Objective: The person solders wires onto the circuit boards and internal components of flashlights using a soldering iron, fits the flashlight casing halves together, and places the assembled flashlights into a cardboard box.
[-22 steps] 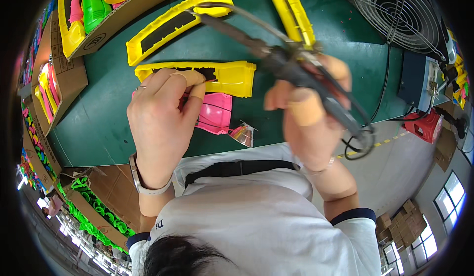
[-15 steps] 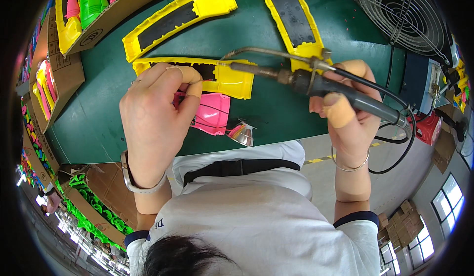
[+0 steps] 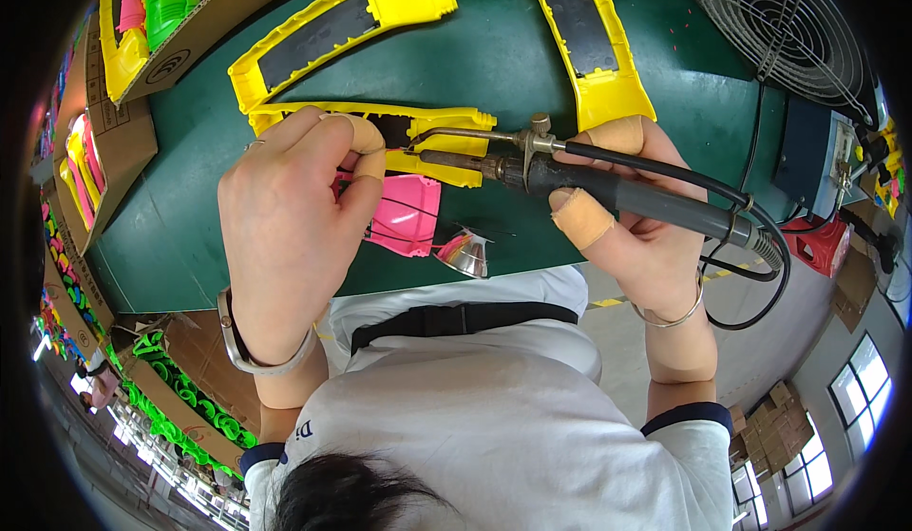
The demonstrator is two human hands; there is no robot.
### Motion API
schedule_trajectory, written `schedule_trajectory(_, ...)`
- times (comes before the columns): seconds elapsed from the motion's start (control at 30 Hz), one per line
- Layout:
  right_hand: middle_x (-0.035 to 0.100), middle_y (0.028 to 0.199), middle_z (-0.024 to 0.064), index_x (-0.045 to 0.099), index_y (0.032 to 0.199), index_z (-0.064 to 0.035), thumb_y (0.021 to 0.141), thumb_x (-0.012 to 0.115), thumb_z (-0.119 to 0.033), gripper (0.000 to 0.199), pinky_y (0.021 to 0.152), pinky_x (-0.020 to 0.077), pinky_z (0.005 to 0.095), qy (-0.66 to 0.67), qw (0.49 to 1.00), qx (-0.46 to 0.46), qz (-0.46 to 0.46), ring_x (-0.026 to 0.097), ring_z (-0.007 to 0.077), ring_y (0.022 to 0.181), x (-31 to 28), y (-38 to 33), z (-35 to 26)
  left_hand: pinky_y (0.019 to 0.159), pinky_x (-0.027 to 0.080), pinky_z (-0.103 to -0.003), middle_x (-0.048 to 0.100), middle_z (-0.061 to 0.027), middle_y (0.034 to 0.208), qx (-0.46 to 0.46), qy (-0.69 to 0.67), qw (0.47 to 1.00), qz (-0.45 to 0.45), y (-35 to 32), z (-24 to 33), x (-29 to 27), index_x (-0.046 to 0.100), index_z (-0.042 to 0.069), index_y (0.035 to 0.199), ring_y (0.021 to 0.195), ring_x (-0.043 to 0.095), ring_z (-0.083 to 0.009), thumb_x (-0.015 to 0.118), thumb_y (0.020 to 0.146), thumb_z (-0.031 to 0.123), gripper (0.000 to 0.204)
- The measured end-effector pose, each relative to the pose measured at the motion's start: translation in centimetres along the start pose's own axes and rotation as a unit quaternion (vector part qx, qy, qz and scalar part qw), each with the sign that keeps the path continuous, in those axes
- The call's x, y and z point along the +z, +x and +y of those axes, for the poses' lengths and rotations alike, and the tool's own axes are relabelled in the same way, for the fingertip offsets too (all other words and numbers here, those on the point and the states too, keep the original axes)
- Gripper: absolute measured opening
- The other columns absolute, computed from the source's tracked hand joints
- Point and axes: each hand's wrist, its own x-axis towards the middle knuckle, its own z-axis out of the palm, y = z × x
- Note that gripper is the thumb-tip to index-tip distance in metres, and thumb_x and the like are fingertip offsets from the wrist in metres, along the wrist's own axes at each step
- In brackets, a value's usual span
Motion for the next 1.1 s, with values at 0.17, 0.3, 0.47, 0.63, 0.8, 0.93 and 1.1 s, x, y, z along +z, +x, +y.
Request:
schedule_trajectory(0.17,0.057,0.087,0.0041,0.053,0.096,0.0014,0.066,0.068,-0.004,0.034,0.072,0.0431,0.0206,0.001,1.000,-0.008,-0.001,0.053,0.0092,0.078,0.4,0.1,0.0,0.051,0.042,-0.032,0.052,-0.0043,0.063,0.001,0.006,1.000,0.001,-0.1,0.0,0.0,0.056,0.007,0.068,0.058,0.053,-0.0226,0.061,0.064,0.004,0.007)
schedule_trajectory(0.3,0.056,0.087,0.0040,0.054,0.095,0.0018,0.066,0.067,-0.004,0.032,0.071,0.0432,0.0205,-0.004,1.000,-0.016,-0.017,0.053,0.0092,0.077,0.2,0.0,0.2,0.051,0.042,-0.032,0.052,-0.0044,0.063,0.004,0.005,1.000,0.002,0.0,-0.1,0.0,0.056,0.007,0.068,0.058,0.053,-0.0227,0.061,0.065,0.004,0.007)
schedule_trajectory(0.47,0.054,0.089,0.0038,0.057,0.093,0.0034,0.067,0.066,-0.002,0.028,0.070,0.0435,0.0206,-0.014,1.000,-0.001,0.014,0.053,0.0097,0.077,0.9,-0.1,-0.5,0.051,0.042,-0.032,0.052,-0.0045,0.063,0.006,0.005,1.000,0.002,0.0,0.0,0.0,0.056,0.007,0.068,0.058,0.053,-0.0228,0.061,0.065,0.005,0.007)
schedule_trajectory(0.63,0.051,0.089,0.0042,0.058,0.094,0.0057,0.067,0.067,-0.002,0.030,0.071,0.0436,0.0201,-0.025,0.999,0.005,0.021,0.054,0.0104,0.078,1.0,-0.3,-0.9,0.051,0.042,-0.032,0.052,-0.0045,0.063,0.007,0.014,1.000,0.004,0.0,0.0,0.0,0.056,0.007,0.068,0.057,0.053,-0.0229,0.061,0.065,0.004,0.007)
schedule_trajectory(0.8,0.050,0.089,0.0060,0.056,0.095,0.0079,0.071,0.066,-0.010,0.031,0.059,0.0466,0.0222,0.043,0.998,-0.024,0.041,0.055,0.0131,0.064,-0.7,-0.8,0.2,0.051,0.042,-0.032,0.052,-0.0047,0.063,0.005,0.012,1.000,-0.003,0.0,0.1,-0.2,0.055,0.007,0.068,0.058,0.053,-0.0232,0.061,0.064,0.004,0.007)
schedule_trajectory(0.93,0.050,0.085,0.0065,0.050,0.100,0.0068,0.077,0.062,-0.017,0.035,0.054,0.0473,0.0246,0.117,0.987,-0.083,0.067,0.052,0.0122,0.057,-1.1,-1.1,0.7,0.051,0.042,-0.033,0.052,-0.0051,0.063,0.007,0.012,1.000,-0.005,0.1,0.1,-0.1,0.055,0.006,0.067,0.058,0.053,-0.0237,0.061,0.064,0.004,0.007)
schedule_trajectory(1.1,0.049,0.079,0.0063,0.047,0.102,0.0022,0.081,0.058,-0.018,0.031,0.055,0.0494,0.0296,0.165,0.976,-0.096,0.102,0.051,0.0109,0.058,0.1,-0.9,0.4,0.051,0.042,-0.033,0.052,-0.0055,0.063,0.010,0.013,1.000,-0.004,0.0,-0.1,-0.1,0.055,0.006,0.068,0.058,0.053,-0.0240,0.062,0.064,0.004,0.007)
